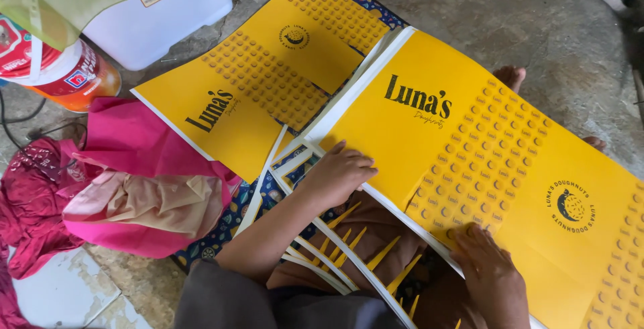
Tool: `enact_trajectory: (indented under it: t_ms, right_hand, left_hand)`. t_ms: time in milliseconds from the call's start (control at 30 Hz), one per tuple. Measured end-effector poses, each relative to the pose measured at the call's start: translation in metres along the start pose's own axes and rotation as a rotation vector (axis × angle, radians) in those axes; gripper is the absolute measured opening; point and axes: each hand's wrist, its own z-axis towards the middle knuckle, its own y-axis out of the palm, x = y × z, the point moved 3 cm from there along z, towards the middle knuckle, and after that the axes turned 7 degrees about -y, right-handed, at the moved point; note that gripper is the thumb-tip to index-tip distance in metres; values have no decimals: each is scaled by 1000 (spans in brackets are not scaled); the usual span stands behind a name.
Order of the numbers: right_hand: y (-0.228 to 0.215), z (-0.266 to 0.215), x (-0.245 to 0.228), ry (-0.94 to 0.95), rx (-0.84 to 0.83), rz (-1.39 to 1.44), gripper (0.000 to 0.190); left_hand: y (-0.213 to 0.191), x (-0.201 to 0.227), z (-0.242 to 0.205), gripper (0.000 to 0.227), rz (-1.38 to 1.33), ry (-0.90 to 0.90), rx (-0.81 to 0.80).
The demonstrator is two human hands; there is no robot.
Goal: Peeling off the waste edges from printed cardboard sheets
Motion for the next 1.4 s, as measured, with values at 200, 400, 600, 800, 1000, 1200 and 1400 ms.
enact_trajectory:
  t_ms: [200, 400, 600, 800, 1000, 1200, 1400]
  right_hand:
    - [7, -6, -19, 18, 228, -23, 30]
    - [-34, -6, -8, -33, 465, -218, 12]
    - [-105, -10, -39, -166, 530, -112, 22]
    - [-79, -84, 30, -413, 49, -261, 59]
    - [23, -203, 129, 193, -154, 5, 33]
    - [17, -99, 76, 206, -23, -19, 74]
    - [0, 6, 24, 8, -16, -129, 66]
  left_hand:
    - [-12, 0, -15, 59, 48, -20, 403]
    - [-37, 4, -33, 68, -132, -85, 1091]
    - [-24, 0, -32, 83, -1511, -18, 739]
    - [-9, -16, -38, 97, -1857, -487, 298]
    - [0, 1, -42, 58, -1222, -598, -55]
    - [26, 29, -61, 68, -1222, -573, -169]
    - [55, 54, -88, 85, -1380, -708, -276]
